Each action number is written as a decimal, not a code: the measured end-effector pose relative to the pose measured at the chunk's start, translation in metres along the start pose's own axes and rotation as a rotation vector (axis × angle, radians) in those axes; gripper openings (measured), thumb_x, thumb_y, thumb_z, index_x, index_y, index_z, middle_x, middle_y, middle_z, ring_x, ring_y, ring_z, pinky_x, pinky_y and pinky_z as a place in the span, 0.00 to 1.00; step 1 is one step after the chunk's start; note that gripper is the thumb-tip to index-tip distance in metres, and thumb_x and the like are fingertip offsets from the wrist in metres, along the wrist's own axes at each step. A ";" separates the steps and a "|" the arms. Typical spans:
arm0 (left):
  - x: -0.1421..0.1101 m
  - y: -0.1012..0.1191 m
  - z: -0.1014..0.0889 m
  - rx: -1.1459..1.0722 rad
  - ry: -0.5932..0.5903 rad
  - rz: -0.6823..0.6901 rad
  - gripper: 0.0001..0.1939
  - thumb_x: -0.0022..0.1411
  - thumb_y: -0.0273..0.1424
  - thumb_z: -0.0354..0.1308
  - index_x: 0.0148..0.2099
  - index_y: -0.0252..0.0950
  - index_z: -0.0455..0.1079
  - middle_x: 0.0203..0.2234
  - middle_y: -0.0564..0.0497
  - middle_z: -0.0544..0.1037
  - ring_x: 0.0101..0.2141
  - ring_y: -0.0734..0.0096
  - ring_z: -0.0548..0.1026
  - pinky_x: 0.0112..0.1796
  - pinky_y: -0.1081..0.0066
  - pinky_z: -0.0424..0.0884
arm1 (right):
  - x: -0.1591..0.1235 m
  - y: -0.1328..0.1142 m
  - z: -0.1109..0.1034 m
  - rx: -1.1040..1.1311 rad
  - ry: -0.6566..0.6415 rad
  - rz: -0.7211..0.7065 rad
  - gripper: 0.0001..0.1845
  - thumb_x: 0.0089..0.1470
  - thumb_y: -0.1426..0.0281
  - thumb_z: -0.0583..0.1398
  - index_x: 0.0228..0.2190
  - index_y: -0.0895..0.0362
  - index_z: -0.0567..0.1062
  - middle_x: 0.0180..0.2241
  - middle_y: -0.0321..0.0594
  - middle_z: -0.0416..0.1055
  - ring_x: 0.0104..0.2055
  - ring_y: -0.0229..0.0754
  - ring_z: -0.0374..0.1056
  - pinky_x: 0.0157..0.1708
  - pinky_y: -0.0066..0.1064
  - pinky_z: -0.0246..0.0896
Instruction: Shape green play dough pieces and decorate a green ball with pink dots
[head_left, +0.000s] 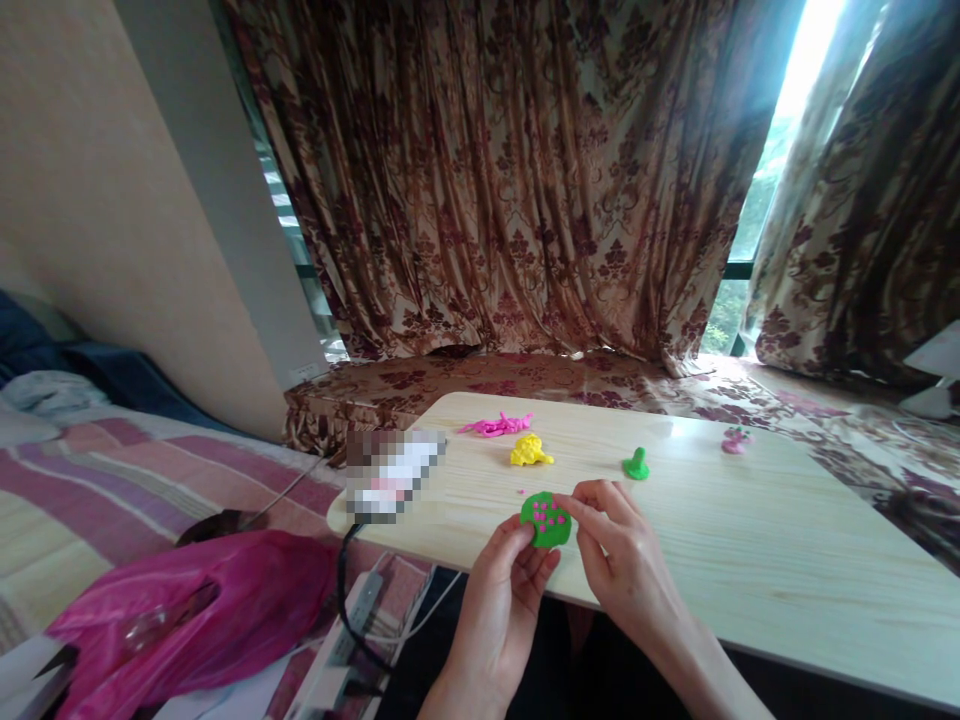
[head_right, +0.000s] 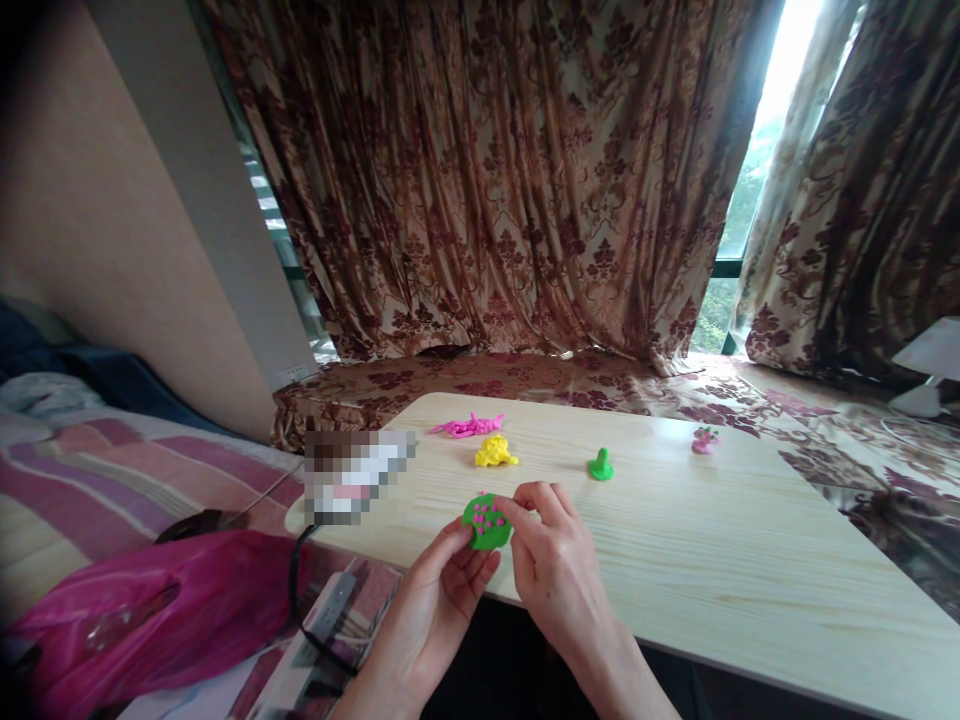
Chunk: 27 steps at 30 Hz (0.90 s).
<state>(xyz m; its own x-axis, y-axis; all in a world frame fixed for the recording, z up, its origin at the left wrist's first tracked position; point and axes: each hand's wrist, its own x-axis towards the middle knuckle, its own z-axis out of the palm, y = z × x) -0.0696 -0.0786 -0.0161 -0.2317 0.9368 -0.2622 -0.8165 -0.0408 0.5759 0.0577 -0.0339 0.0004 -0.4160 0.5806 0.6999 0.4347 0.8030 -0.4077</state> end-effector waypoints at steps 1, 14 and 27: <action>0.000 0.000 0.000 -0.003 0.004 -0.001 0.08 0.51 0.22 0.60 0.36 0.34 0.69 0.32 0.48 0.78 0.32 0.70 0.76 0.35 0.70 0.73 | 0.000 -0.001 -0.001 -0.018 -0.010 -0.007 0.24 0.52 0.81 0.50 0.46 0.50 0.71 0.37 0.43 0.65 0.39 0.45 0.61 0.36 0.37 0.62; 0.003 -0.001 -0.002 -0.046 0.012 -0.040 0.09 0.51 0.21 0.60 0.38 0.32 0.70 0.33 0.45 0.78 0.32 0.70 0.77 0.35 0.70 0.74 | -0.004 0.004 0.001 -0.110 -0.077 -0.064 0.26 0.52 0.82 0.49 0.49 0.51 0.69 0.39 0.45 0.65 0.39 0.46 0.60 0.37 0.40 0.60; -0.002 -0.008 0.001 -0.004 -0.114 -0.007 0.07 0.53 0.21 0.58 0.36 0.33 0.71 0.37 0.46 0.76 0.38 0.68 0.75 0.40 0.70 0.72 | -0.002 0.016 0.004 0.766 -0.105 0.617 0.14 0.55 0.62 0.55 0.31 0.59 0.75 0.27 0.37 0.71 0.29 0.37 0.65 0.29 0.26 0.61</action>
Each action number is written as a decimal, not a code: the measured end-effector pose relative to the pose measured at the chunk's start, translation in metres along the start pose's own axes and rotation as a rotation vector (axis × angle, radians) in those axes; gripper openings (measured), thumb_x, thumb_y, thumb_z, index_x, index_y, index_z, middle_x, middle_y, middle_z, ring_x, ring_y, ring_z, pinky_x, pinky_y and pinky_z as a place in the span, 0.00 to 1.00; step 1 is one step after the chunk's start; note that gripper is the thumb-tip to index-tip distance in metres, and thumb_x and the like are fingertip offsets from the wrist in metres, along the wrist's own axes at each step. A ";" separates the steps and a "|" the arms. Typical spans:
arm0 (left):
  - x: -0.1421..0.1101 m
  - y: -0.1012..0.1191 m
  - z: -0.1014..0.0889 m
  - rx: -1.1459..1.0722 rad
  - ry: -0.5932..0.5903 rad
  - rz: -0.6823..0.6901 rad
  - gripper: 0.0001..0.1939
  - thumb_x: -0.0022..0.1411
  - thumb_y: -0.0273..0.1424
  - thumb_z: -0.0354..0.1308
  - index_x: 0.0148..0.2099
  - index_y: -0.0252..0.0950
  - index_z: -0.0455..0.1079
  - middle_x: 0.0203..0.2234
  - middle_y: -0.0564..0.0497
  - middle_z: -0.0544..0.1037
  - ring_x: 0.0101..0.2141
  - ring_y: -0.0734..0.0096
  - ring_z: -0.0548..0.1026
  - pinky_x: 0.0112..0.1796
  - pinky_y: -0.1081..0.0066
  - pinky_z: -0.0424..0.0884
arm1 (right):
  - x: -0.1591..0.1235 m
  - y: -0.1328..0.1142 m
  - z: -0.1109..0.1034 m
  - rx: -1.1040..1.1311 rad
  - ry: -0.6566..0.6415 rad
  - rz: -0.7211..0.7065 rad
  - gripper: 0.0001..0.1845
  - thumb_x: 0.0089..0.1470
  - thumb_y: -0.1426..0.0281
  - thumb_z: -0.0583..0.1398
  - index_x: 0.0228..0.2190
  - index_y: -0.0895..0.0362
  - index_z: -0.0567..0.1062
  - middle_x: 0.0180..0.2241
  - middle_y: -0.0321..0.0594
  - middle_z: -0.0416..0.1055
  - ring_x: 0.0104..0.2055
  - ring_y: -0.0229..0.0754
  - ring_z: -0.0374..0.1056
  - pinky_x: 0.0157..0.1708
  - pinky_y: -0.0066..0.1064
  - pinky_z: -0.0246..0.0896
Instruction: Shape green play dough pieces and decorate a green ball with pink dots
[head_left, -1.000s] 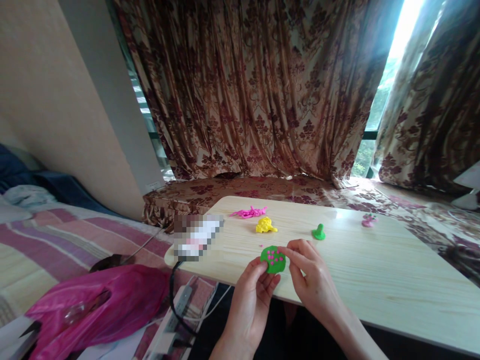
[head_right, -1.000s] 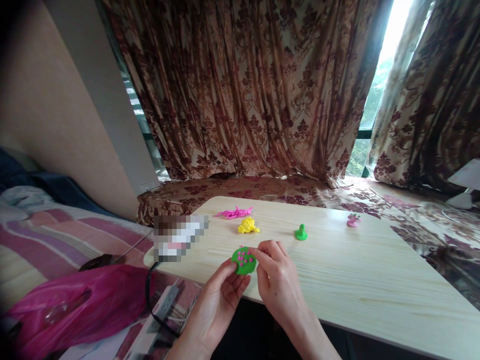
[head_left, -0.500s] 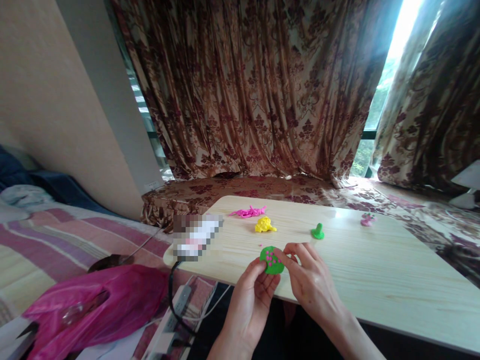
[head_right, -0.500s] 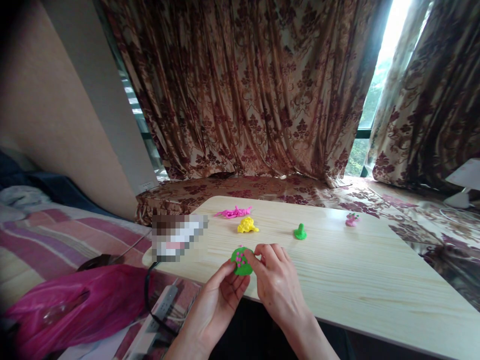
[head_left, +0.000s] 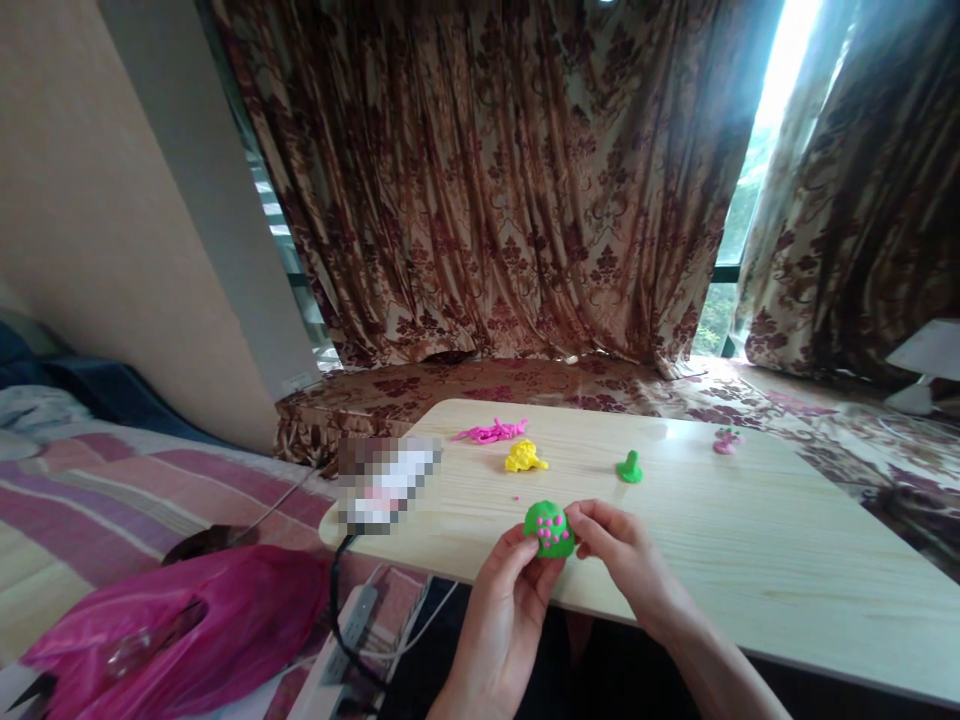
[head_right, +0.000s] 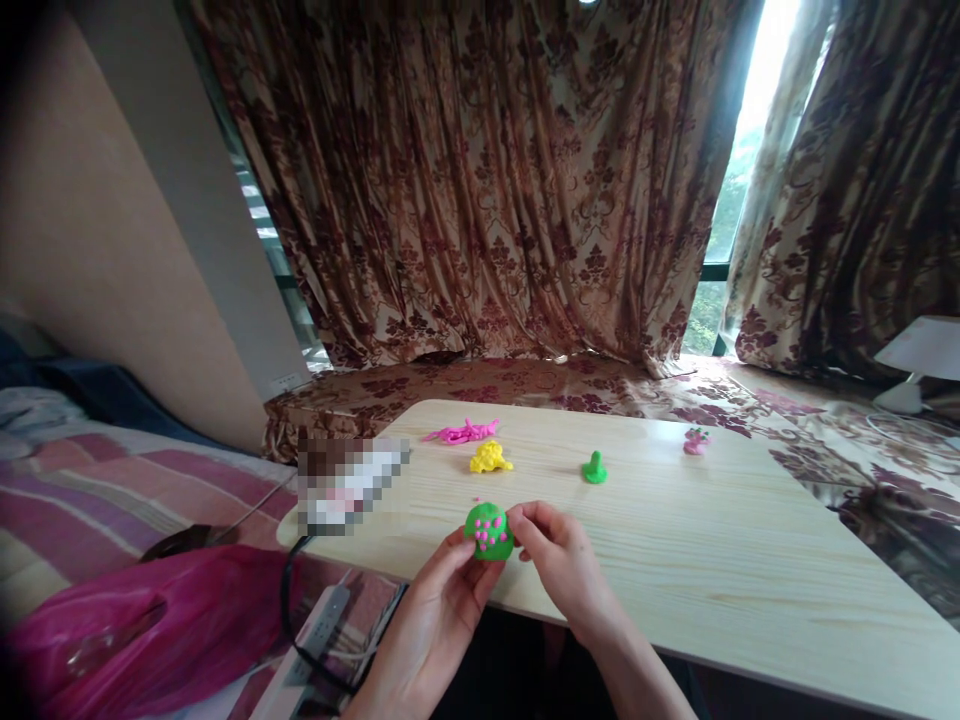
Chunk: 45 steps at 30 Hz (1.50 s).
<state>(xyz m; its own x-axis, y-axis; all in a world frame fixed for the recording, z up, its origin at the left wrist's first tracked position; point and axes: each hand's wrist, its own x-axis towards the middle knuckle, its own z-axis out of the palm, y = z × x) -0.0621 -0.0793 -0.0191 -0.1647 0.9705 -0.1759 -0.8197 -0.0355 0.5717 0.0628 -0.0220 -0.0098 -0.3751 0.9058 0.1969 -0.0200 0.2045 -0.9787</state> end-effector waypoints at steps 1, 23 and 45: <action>-0.001 -0.001 0.000 0.011 -0.015 -0.006 0.07 0.52 0.22 0.58 0.36 0.33 0.71 0.37 0.47 0.76 0.39 0.68 0.75 0.41 0.69 0.71 | 0.000 -0.001 -0.001 0.059 0.000 0.011 0.14 0.54 0.62 0.56 0.30 0.59 0.74 0.27 0.36 0.70 0.28 0.36 0.64 0.28 0.26 0.60; 0.019 0.050 -0.026 0.039 0.161 0.042 0.10 0.52 0.27 0.60 0.39 0.34 0.70 0.33 0.49 0.76 0.29 0.73 0.74 0.32 0.70 0.74 | 0.059 -0.014 -0.021 -0.570 -0.139 -0.135 0.13 0.52 0.67 0.55 0.32 0.59 0.77 0.27 0.40 0.75 0.28 0.38 0.69 0.26 0.27 0.62; 0.018 0.036 -0.022 -0.092 0.200 0.075 0.13 0.51 0.24 0.61 0.41 0.29 0.70 0.38 0.42 0.77 0.36 0.66 0.76 0.39 0.67 0.74 | 0.031 0.012 0.025 -0.754 0.016 -0.292 0.12 0.57 0.69 0.51 0.30 0.56 0.74 0.29 0.38 0.73 0.31 0.38 0.68 0.31 0.25 0.61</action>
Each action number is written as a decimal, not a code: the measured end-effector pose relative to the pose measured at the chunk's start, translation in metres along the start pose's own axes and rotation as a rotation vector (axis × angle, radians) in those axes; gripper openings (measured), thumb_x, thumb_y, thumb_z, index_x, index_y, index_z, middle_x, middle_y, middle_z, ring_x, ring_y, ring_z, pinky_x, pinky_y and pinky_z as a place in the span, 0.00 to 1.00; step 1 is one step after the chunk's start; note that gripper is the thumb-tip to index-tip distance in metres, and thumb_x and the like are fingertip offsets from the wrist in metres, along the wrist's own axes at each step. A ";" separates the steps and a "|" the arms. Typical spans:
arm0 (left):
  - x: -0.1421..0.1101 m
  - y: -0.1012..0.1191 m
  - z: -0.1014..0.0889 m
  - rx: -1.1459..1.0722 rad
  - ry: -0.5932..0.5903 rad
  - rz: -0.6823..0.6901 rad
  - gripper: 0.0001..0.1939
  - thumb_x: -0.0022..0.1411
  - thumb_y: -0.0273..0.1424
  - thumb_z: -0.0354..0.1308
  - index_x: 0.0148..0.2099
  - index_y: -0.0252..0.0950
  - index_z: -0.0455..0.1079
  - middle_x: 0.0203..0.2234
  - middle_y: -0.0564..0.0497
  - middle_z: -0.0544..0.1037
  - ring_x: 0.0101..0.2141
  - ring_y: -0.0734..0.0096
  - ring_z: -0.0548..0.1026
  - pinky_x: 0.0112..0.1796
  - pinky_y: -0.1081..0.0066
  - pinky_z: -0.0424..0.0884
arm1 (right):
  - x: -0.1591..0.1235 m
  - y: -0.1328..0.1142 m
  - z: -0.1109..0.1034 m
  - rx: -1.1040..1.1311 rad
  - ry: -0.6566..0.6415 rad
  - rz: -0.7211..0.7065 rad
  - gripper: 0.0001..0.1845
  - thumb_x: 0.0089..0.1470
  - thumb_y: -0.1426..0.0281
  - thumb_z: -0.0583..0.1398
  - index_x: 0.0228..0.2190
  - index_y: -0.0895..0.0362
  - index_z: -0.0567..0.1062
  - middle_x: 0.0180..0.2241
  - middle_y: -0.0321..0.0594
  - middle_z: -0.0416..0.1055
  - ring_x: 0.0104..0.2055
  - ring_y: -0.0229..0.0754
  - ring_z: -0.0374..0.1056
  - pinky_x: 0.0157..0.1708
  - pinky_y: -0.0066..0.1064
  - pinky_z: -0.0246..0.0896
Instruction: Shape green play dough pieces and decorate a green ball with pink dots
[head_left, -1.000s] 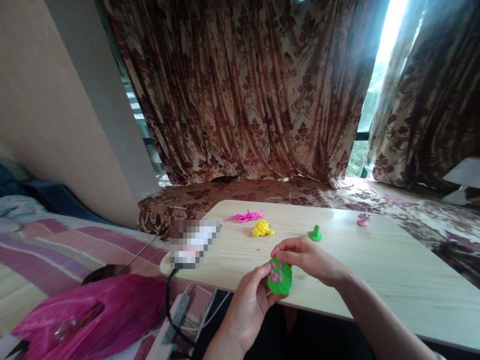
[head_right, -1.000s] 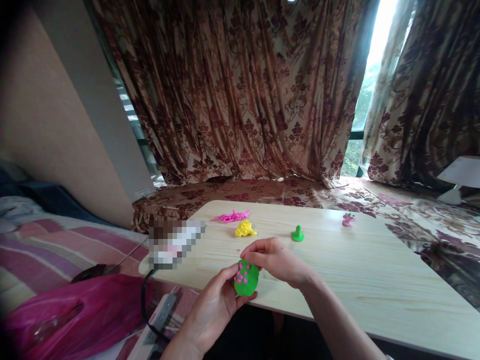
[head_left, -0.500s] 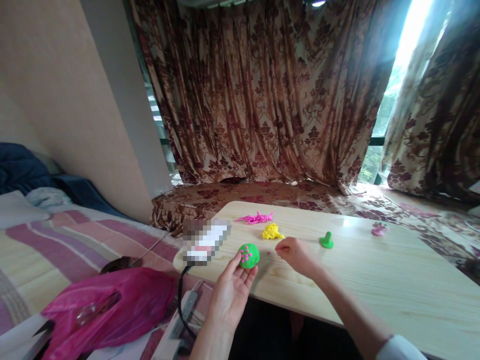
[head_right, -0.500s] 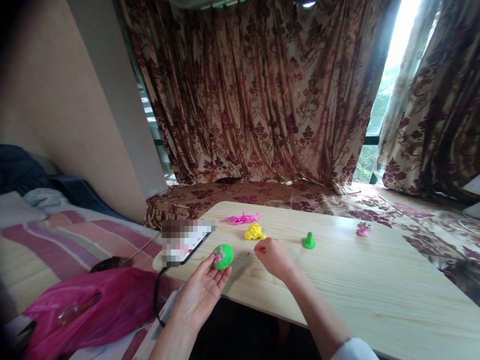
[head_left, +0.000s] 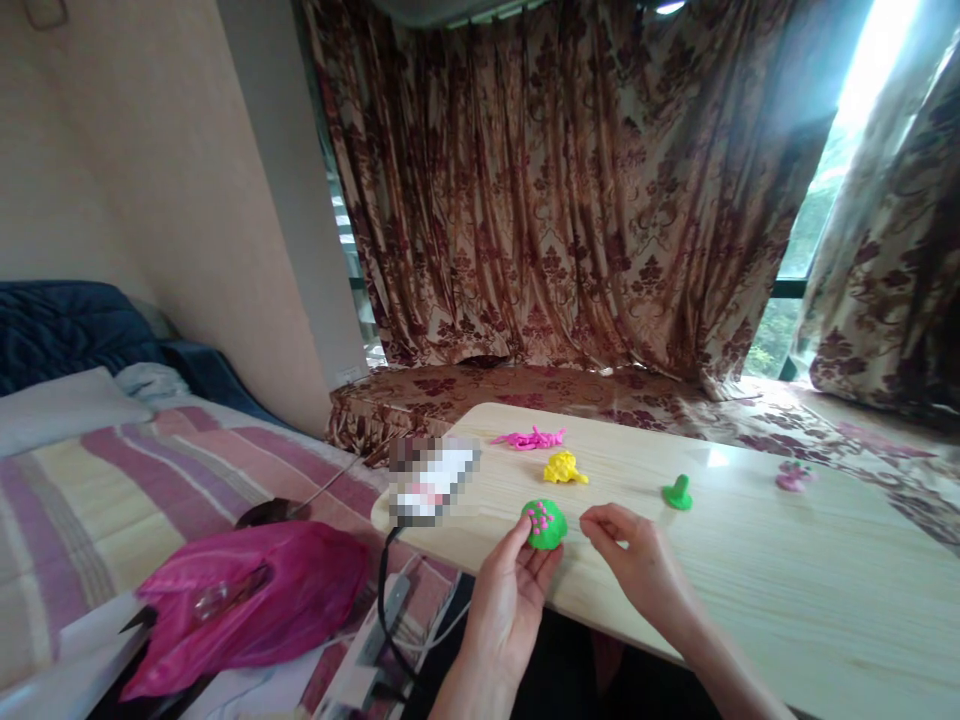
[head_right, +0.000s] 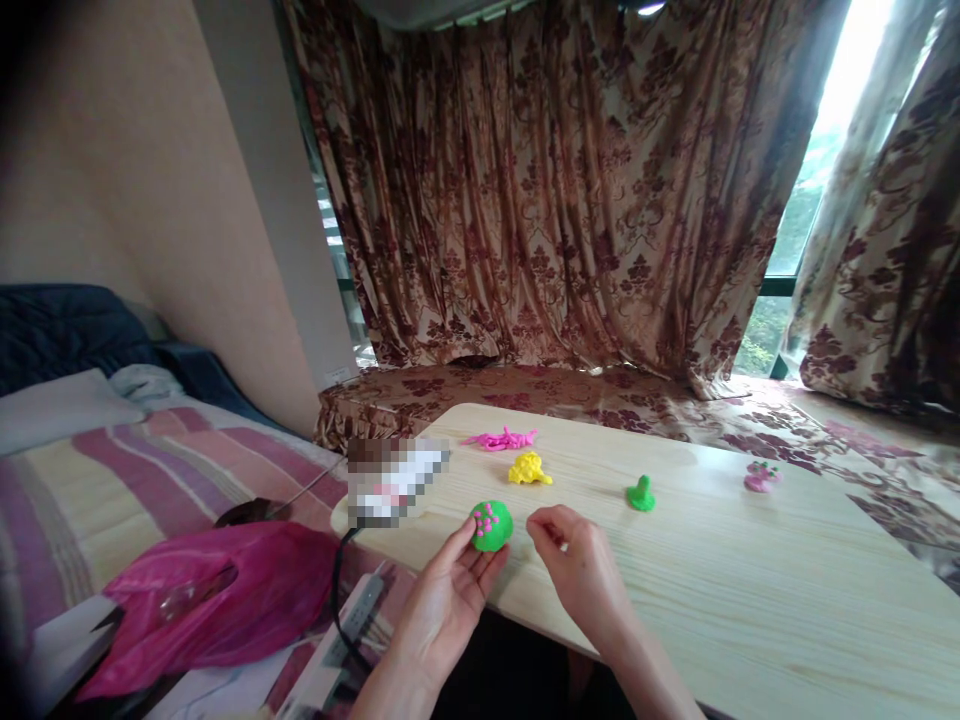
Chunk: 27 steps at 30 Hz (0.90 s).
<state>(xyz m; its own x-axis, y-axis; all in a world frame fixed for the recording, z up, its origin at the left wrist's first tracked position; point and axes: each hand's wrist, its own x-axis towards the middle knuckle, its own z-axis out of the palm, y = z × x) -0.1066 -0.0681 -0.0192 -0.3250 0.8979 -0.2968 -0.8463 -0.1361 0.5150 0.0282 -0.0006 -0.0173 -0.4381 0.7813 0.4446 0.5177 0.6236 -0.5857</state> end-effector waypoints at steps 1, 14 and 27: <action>-0.001 -0.004 0.002 0.010 -0.007 -0.006 0.13 0.51 0.24 0.61 0.41 0.29 0.70 0.37 0.42 0.77 0.35 0.67 0.76 0.38 0.68 0.74 | -0.009 -0.003 -0.004 0.083 0.048 0.001 0.11 0.57 0.67 0.52 0.31 0.56 0.73 0.29 0.37 0.73 0.31 0.38 0.68 0.32 0.25 0.61; -0.017 -0.029 0.014 0.073 -0.084 -0.066 0.12 0.52 0.24 0.61 0.41 0.28 0.70 0.37 0.40 0.77 0.35 0.67 0.76 0.40 0.68 0.73 | -0.034 -0.011 -0.010 0.281 0.310 -0.130 0.06 0.55 0.74 0.56 0.31 0.55 0.73 0.32 0.38 0.68 0.36 0.40 0.65 0.37 0.31 0.61; -0.021 -0.030 0.012 -0.040 -0.094 -0.193 0.12 0.52 0.24 0.59 0.41 0.29 0.71 0.38 0.41 0.77 0.38 0.66 0.76 0.43 0.67 0.71 | -0.043 -0.005 -0.006 0.119 0.309 -0.169 0.13 0.56 0.75 0.54 0.41 0.54 0.72 0.35 0.41 0.63 0.38 0.42 0.61 0.37 0.34 0.60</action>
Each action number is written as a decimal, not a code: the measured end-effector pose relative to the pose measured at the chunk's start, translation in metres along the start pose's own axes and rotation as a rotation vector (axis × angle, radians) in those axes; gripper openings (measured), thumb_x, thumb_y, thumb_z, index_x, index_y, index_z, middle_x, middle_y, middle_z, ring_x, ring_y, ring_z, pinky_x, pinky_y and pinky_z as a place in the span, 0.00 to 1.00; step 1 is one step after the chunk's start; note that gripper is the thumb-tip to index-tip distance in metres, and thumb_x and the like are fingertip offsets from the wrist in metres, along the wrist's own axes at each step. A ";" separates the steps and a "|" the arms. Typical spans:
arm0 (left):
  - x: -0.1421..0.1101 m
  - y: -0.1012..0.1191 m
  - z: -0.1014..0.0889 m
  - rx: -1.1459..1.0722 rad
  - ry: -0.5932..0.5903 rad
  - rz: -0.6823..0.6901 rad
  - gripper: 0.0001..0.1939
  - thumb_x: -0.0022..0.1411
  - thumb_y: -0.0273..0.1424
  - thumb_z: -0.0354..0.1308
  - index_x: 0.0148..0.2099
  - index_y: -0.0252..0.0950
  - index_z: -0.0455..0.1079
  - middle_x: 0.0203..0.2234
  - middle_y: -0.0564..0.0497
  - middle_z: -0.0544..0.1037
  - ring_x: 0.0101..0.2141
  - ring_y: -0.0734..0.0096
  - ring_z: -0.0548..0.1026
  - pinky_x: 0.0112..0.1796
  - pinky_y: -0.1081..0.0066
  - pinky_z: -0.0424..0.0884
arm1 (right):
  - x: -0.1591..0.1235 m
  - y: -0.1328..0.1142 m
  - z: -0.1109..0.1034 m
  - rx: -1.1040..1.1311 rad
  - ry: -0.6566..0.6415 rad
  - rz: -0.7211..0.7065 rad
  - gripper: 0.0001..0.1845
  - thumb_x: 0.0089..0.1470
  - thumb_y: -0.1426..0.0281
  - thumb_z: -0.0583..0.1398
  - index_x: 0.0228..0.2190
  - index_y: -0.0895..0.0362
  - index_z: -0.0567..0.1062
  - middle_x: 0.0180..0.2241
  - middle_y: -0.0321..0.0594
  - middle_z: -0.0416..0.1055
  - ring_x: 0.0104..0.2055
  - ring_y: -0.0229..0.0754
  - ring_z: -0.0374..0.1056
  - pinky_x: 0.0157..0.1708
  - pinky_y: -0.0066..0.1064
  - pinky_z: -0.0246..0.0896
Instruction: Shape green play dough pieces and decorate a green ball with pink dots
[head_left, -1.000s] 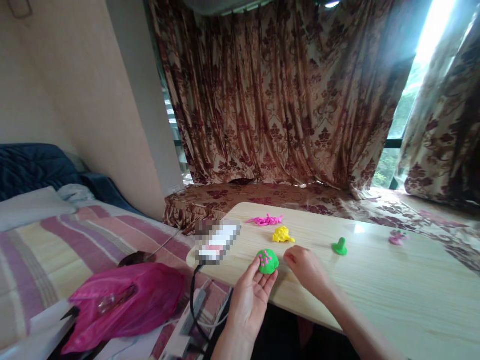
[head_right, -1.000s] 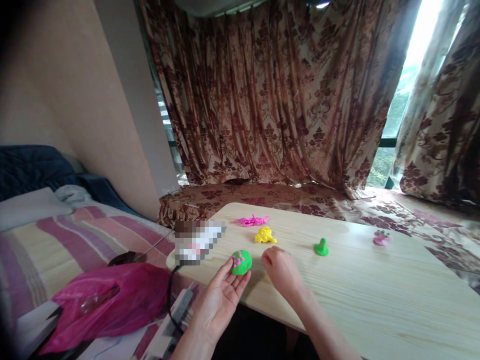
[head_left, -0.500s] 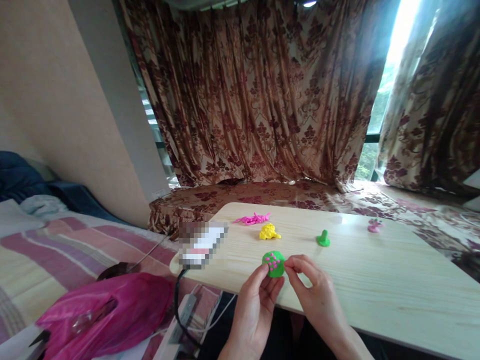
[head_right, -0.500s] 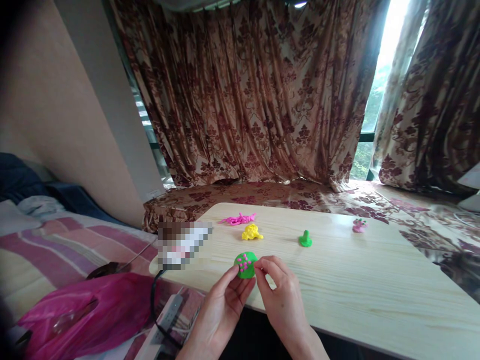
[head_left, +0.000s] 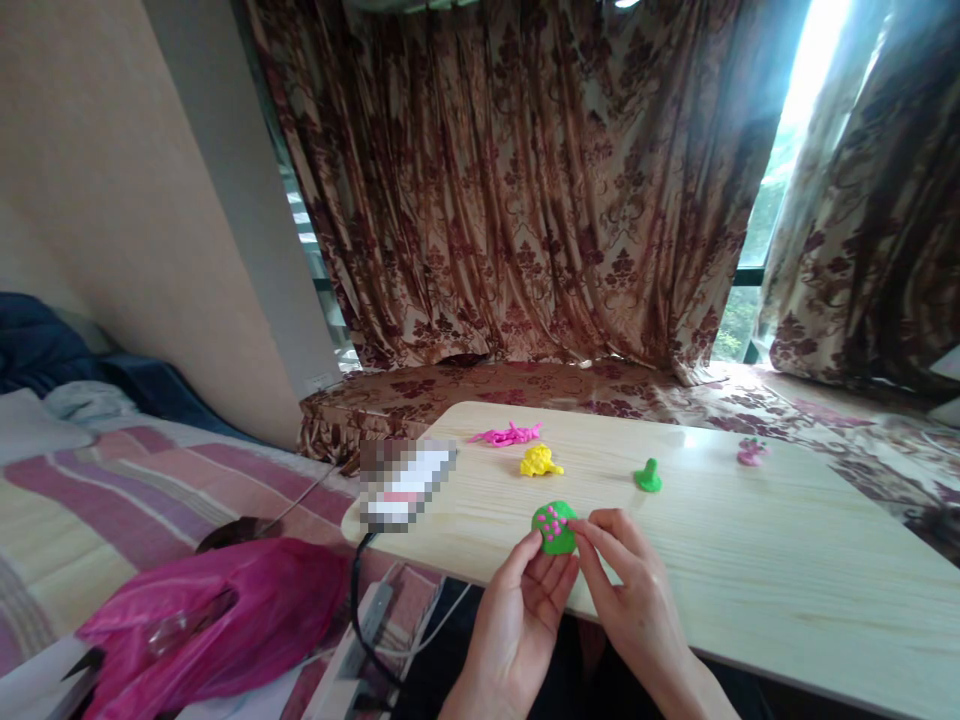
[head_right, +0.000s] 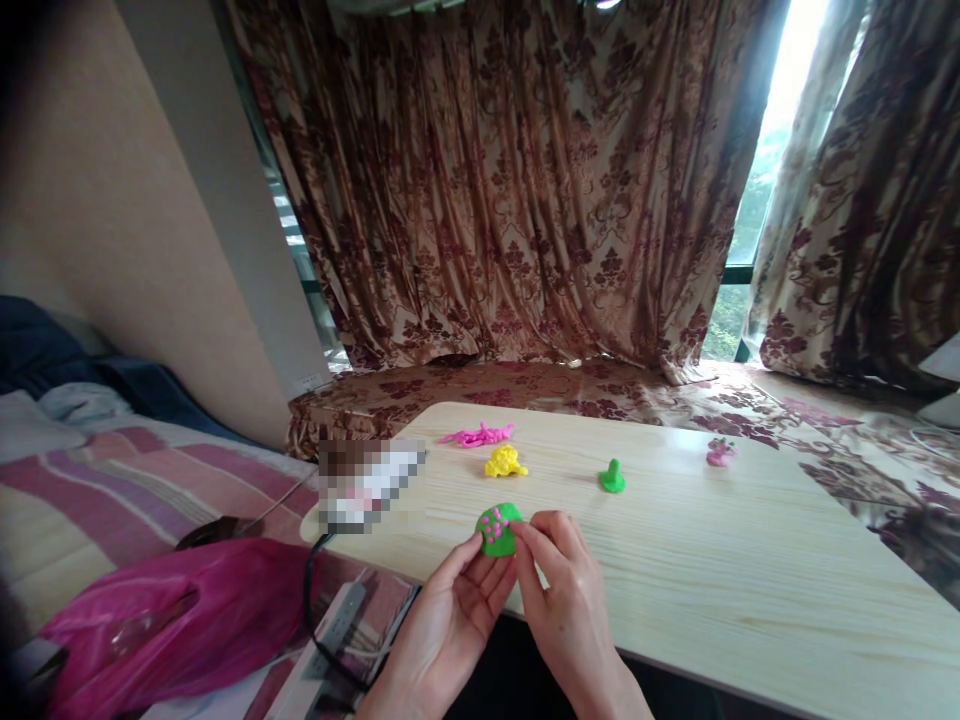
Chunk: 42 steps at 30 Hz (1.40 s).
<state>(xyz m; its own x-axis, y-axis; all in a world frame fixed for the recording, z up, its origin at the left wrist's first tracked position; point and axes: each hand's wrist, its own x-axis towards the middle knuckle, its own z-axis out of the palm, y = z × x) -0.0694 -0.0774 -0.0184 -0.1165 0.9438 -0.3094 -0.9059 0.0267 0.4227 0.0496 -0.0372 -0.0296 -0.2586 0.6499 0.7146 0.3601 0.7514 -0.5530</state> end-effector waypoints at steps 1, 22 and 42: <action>0.000 -0.001 0.000 0.006 0.011 0.007 0.11 0.52 0.24 0.60 0.41 0.29 0.71 0.38 0.41 0.77 0.38 0.66 0.76 0.43 0.67 0.71 | 0.000 -0.001 -0.002 -0.007 -0.001 -0.003 0.14 0.56 0.75 0.53 0.42 0.54 0.72 0.36 0.42 0.63 0.39 0.42 0.61 0.37 0.35 0.60; -0.008 -0.005 0.004 0.332 -0.142 0.274 0.10 0.55 0.29 0.58 0.39 0.31 0.75 0.37 0.45 0.78 0.37 0.69 0.74 0.43 0.70 0.67 | 0.010 -0.020 -0.014 -0.190 -0.102 -0.144 0.23 0.52 0.80 0.51 0.48 0.51 0.70 0.36 0.44 0.65 0.38 0.45 0.62 0.34 0.37 0.63; -0.007 -0.004 0.000 0.265 -0.123 0.186 0.10 0.53 0.29 0.60 0.38 0.30 0.74 0.36 0.44 0.78 0.36 0.68 0.75 0.41 0.69 0.69 | 0.005 -0.018 -0.019 -0.178 -0.099 -0.158 0.23 0.52 0.80 0.50 0.48 0.51 0.69 0.37 0.44 0.64 0.39 0.45 0.62 0.35 0.37 0.64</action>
<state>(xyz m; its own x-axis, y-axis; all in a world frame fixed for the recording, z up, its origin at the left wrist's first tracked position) -0.0648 -0.0844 -0.0184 -0.2050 0.9728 -0.1083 -0.7346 -0.0798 0.6738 0.0587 -0.0501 -0.0080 -0.4075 0.5404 0.7362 0.4583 0.8183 -0.3469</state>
